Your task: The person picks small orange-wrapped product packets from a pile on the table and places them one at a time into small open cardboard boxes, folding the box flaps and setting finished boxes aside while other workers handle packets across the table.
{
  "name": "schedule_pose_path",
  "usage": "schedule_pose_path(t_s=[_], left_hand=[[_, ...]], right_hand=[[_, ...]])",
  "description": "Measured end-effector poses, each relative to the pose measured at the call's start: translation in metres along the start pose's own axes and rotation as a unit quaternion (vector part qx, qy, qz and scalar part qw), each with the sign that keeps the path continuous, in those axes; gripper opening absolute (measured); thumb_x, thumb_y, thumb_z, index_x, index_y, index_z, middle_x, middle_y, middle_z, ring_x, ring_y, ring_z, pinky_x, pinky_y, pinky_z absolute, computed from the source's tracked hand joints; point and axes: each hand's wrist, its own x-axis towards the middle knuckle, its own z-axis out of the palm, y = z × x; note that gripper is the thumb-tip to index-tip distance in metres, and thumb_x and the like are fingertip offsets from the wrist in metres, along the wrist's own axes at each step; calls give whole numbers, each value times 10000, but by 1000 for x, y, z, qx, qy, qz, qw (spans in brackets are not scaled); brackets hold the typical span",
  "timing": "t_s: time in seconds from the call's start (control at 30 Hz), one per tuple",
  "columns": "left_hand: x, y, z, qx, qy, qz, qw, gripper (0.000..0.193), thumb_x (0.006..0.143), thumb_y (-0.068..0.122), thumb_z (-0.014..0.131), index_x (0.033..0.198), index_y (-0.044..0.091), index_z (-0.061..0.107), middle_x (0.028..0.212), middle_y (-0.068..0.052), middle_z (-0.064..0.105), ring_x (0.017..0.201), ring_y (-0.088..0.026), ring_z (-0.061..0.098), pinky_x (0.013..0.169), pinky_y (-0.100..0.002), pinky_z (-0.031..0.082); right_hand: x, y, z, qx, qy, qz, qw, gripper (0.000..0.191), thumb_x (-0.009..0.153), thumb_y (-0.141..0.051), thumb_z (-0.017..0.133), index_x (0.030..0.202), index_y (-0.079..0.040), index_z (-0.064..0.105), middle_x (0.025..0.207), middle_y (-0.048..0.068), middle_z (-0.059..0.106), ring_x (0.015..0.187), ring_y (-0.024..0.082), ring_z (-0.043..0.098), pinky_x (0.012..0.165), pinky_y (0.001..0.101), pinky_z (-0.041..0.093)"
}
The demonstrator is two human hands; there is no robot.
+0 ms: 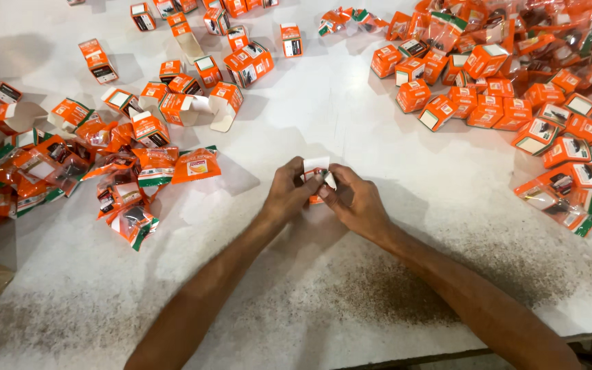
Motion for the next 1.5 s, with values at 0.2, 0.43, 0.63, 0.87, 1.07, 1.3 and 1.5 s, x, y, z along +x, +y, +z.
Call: schedule_pose_path(t_s=[0.2, 0.43, 0.63, 0.87, 1.07, 1.3, 1.5], left_hand=[[-3, -6, -3, -85, -33, 13, 996, 156, 963, 133, 632, 1014, -13, 652, 866, -33, 688, 700, -72, 598, 575, -258, 512], [-11, -4, 12, 234, 150, 291, 915, 334, 863, 21, 675, 1190, -43, 653, 1164, -220, 682, 1008, -301, 626, 807, -358, 579], [-17, 7, 11, 77, 77, 132, 985, 387, 963, 64, 614, 1341, -16, 597, 1118, -150, 762, 1107, -212, 735, 953, -348, 581], [-17, 5, 6, 71, 50, 138, 987, 409, 941, 41, 619, 1343, -24, 586, 1153, -154, 747, 1129, -218, 728, 986, -341, 572], [-21, 3, 10, 155, 76, 242, 955, 373, 975, -2, 571, 1346, -22, 612, 1289, -210, 704, 1206, -308, 705, 1011, -381, 568], [-29, 16, 2, 265, 18, 364, 893, 421, 907, 49, 689, 1299, -68, 593, 1366, -285, 606, 1249, -424, 616, 1018, -450, 549], [-28, 18, 7, 326, 48, 383, 863, 299, 906, 55, 735, 1184, -27, 666, 1293, -225, 685, 1267, -396, 644, 1049, -444, 557]], right_hand=[[14, 19, 13, 100, 37, 128, 986, 208, 938, -19, 686, 1100, 45, 572, 917, 115, 639, 837, 102, 582, 702, 273, 492], [12, -3, 27, 74, 91, 106, 987, 273, 963, -74, 612, 1178, 22, 474, 1021, 94, 679, 844, 101, 687, 620, 262, 587], [-1, -22, 8, -154, 6, 5, 988, 432, 1009, -143, 647, 1382, 18, 501, 1364, 218, 614, 1003, 319, 730, 829, 403, 603], [3, -19, -1, -265, -62, -64, 960, 606, 910, -78, 662, 1478, 21, 476, 1454, 250, 509, 1189, 428, 622, 884, 450, 585], [12, -17, -6, -338, -79, -103, 932, 502, 828, -124, 744, 1288, -6, 580, 1307, 189, 570, 1098, 375, 647, 883, 492, 558], [7, -3, -6, -150, -50, 71, 985, 589, 866, -149, 793, 1307, -59, 413, 1127, 152, 695, 1016, 360, 708, 825, 447, 567], [6, 12, -7, -102, -36, 4, 994, 799, 831, -71, 818, 1382, -64, 239, 1253, 181, 698, 1075, 381, 711, 855, 447, 570]])
